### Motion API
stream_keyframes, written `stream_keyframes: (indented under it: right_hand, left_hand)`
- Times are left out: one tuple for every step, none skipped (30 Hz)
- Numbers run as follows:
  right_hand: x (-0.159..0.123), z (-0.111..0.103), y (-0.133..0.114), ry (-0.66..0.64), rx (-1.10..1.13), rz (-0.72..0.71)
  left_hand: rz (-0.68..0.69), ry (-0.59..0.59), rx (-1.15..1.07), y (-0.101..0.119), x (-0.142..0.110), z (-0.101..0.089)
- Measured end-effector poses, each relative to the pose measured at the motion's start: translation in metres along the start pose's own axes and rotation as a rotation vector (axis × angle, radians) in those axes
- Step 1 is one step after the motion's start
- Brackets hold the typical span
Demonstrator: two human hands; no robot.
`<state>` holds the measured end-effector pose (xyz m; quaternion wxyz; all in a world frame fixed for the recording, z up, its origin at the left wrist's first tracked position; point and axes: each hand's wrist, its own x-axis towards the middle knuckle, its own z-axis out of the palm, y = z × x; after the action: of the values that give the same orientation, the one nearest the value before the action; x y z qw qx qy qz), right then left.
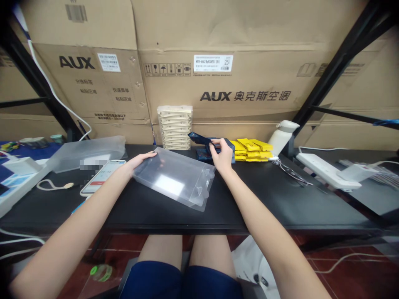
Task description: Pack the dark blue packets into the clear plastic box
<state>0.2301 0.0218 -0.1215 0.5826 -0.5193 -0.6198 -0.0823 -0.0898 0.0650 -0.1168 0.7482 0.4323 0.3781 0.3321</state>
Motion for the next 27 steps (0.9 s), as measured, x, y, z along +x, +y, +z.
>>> stream_keyframes:
  right_hand:
    - [0.000,0.000,0.000,0.007,0.020,0.019]
    - [0.000,0.001,0.000,0.013,0.038,0.037]
    - [0.000,0.001,0.000,0.019,0.054,0.053]
    - [0.000,0.002,0.001,0.026,0.068,0.068]
    - [-0.001,0.002,0.002,0.036,0.080,0.083]
    - [-0.001,0.002,0.003,0.048,0.091,0.099]
    - [-0.001,0.003,0.004,0.061,0.102,0.115]
    - [-0.001,0.003,0.004,0.074,0.115,0.131]
    - [-0.002,0.003,0.005,0.085,0.130,0.146]
    - [-0.002,0.004,0.005,0.094,0.147,0.162]
    - [-0.002,0.004,0.005,0.101,0.166,0.178]
    - [-0.002,0.004,0.005,0.106,0.188,0.195]
    - [-0.002,0.005,0.005,0.109,0.212,0.214]
    - [-0.001,0.005,0.005,0.111,0.237,0.234]
    - [-0.001,0.006,0.006,0.113,0.263,0.254]
    - [0.000,0.007,0.007,0.114,0.288,0.276]
    - [0.000,0.007,0.008,0.116,0.311,0.297]
    - [0.001,0.007,0.010,0.118,0.332,0.317]
    - [0.002,0.008,0.012,0.120,0.351,0.337]
    - [0.003,0.008,0.014,0.123,0.368,0.357]
    - [0.003,0.009,0.016,0.128,0.384,0.378]
    - [0.004,0.009,0.018,0.132,0.399,0.400]
    - [0.005,0.010,0.020,0.137,0.413,0.423]
    - [0.005,0.011,0.021,0.141,0.426,0.448]
    - [0.006,0.012,0.023,0.144,0.438,0.472]
    - [0.006,0.013,0.024,0.144,0.451,0.496]
    - [0.006,0.014,0.024,0.141,0.463,0.518]
  left_hand:
    - [0.000,0.000,0.000,0.000,0.000,0.000]
    - [0.000,0.000,0.001,0.000,0.000,0.000]
    - [0.000,0.000,0.002,0.000,0.001,-0.001]
    - [-0.001,0.001,0.003,0.000,0.001,-0.001]
    - [-0.002,0.001,0.005,0.000,0.001,-0.001]
    - [-0.002,0.002,0.006,0.000,0.001,-0.001]
    - [-0.002,0.002,0.007,0.000,0.001,-0.001]
    - [-0.002,0.003,0.009,0.000,0.001,-0.001]
    - [-0.002,0.004,0.010,0.000,0.001,-0.001]
    - [-0.001,0.006,0.010,0.000,0.001,-0.001]
    - [-0.001,0.008,0.011,0.000,0.002,-0.001]
    - [-0.002,0.009,0.011,0.000,0.002,-0.001]
    - [-0.004,0.010,0.011,0.000,0.002,-0.002]
    - [-0.006,0.010,0.012,-0.001,0.002,-0.002]
    - [-0.008,0.010,0.012,-0.001,0.002,-0.002]
    - [-0.010,0.009,0.013,-0.001,0.002,-0.002]
    - [-0.012,0.010,0.014,-0.001,0.002,-0.002]
    - [-0.012,0.011,0.015,-0.001,0.002,-0.002]
    - [-0.012,0.012,0.017,-0.001,0.002,-0.001]
    - [-0.010,0.014,0.018,-0.001,0.002,-0.001]
    - [-0.009,0.015,0.020,-0.001,0.002,-0.001]
    - [-0.007,0.016,0.022,-0.001,0.001,-0.001]
    - [-0.006,0.017,0.024,-0.001,0.001,-0.001]
    - [-0.004,0.018,0.026,-0.001,0.001,-0.001]
    - [-0.003,0.018,0.028,-0.001,0.001,-0.001]
    - [-0.002,0.019,0.031,-0.001,0.002,-0.001]
    - [-0.002,0.019,0.034,-0.001,0.002,-0.001]
